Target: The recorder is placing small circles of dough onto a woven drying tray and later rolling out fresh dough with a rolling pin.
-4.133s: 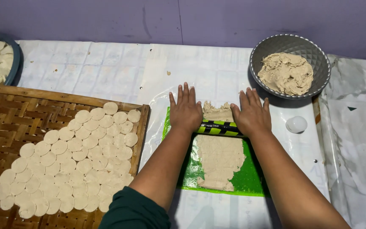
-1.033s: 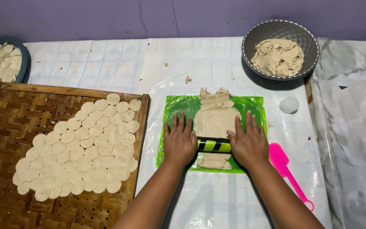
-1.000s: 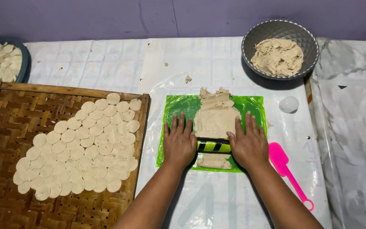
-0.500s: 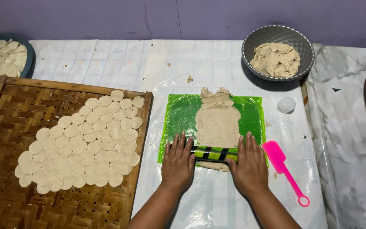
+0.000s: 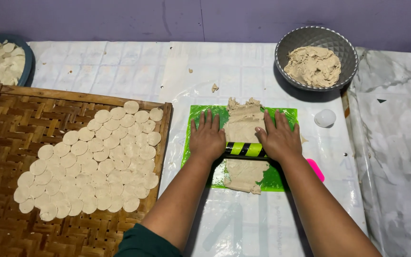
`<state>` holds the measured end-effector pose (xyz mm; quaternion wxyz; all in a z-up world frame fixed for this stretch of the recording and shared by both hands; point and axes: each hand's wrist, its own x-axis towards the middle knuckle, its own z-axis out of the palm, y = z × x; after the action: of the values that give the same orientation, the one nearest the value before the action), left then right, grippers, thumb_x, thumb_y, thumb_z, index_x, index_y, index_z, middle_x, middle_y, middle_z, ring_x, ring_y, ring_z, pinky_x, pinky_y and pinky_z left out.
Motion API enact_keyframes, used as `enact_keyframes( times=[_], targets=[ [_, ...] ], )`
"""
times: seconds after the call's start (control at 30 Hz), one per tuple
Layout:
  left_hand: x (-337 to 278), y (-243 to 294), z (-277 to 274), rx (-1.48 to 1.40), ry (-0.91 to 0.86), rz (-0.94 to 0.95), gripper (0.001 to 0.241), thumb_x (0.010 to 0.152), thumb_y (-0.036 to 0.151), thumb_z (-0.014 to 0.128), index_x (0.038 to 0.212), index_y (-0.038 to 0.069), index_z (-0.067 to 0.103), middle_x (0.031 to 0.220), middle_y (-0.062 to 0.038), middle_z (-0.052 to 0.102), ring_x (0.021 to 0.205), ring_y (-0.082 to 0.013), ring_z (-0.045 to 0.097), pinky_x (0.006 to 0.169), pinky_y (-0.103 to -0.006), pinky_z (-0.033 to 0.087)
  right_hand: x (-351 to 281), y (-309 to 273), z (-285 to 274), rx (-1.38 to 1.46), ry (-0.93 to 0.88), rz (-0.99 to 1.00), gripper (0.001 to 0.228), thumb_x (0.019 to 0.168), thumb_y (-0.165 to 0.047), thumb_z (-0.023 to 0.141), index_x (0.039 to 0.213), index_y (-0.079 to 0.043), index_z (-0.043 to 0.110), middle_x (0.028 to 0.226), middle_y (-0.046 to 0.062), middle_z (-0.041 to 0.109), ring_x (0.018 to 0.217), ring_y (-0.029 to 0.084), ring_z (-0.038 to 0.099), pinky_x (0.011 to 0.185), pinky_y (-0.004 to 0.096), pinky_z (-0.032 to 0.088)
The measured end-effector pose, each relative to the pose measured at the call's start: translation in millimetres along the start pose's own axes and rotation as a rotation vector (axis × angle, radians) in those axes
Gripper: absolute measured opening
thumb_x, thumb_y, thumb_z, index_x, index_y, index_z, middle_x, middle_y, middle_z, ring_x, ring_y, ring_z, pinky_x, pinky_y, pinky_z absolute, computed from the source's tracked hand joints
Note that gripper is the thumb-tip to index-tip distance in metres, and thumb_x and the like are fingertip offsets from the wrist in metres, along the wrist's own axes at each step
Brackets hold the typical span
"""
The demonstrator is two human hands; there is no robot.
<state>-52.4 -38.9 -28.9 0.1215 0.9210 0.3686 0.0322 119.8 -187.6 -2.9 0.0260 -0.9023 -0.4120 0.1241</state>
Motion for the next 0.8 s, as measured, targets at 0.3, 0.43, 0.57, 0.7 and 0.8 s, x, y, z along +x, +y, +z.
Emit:
enact_keyframes(
  times=[0.3, 0.43, 0.57, 0.7, 0.8],
  targets=[
    [-57.2, 3.4, -1.3, -0.043, 0.248, 0.076, 0.053, 0.099, 0.031, 0.044, 0.147, 0.01, 0.051, 0.162, -0.018, 0.037, 0.153, -0.036, 0.028, 0.124, -0.0559, 0.015, -52.8, 1.1, 16.2, -0.09, 0.254, -0.117, 0.064, 0.101, -0.056, 0.04, 0.154, -0.02, 0.042, 0.164, 0.015, 0.03, 0.152, 0.03, 0.026, 0.116, 0.059, 0.021],
    [-99.4, 7.4, -9.9, -0.094, 0.292, 0.119, 0.049, 0.101, 0.028, 0.044, 0.145, 0.009, 0.054, 0.161, -0.018, 0.04, 0.153, -0.0369, 0.03, 0.124, -0.0553, 0.017, -94.6, -1.5, 22.4, -0.063, 0.367, -0.164, 0.062, 0.099, -0.05, 0.049, 0.152, -0.016, 0.047, 0.163, 0.015, 0.037, 0.151, 0.029, 0.033, 0.118, 0.057, 0.027],
    [-138.2, 7.9, -7.0, -0.11, 0.214, 0.129, 0.052, 0.103, 0.03, 0.044, 0.15, 0.008, 0.046, 0.162, -0.018, 0.033, 0.153, -0.0366, 0.025, 0.122, -0.0543, 0.017, -127.9, -1.1, 25.6, -0.008, 0.46, -0.264, 0.067, 0.092, -0.045, 0.062, 0.148, -0.009, 0.048, 0.152, 0.016, 0.048, 0.143, 0.032, 0.041, 0.115, 0.057, 0.031],
    [-163.5, 2.8, 1.5, -0.105, 0.179, 0.189, 0.061, 0.101, 0.031, 0.046, 0.156, 0.007, 0.033, 0.165, -0.019, 0.026, 0.153, -0.0364, 0.019, 0.122, -0.0547, 0.013, -148.6, 9.0, 34.3, 0.025, 0.345, -0.31, 0.075, 0.081, -0.038, 0.074, 0.147, -0.011, 0.05, 0.129, 0.015, 0.058, 0.128, 0.033, 0.05, 0.115, 0.054, 0.031],
    [-174.3, 6.7, -6.3, -0.226, 0.221, 0.218, 0.064, 0.101, 0.025, 0.05, 0.158, 0.005, 0.029, 0.167, -0.021, 0.024, 0.155, -0.0385, 0.018, 0.124, -0.056, 0.011, -146.9, 18.1, 23.9, 0.074, 0.236, -0.305, 0.062, 0.082, -0.03, 0.076, 0.139, -0.02, 0.055, 0.125, 0.008, 0.061, 0.124, 0.028, 0.053, 0.115, 0.05, 0.033]
  ],
)
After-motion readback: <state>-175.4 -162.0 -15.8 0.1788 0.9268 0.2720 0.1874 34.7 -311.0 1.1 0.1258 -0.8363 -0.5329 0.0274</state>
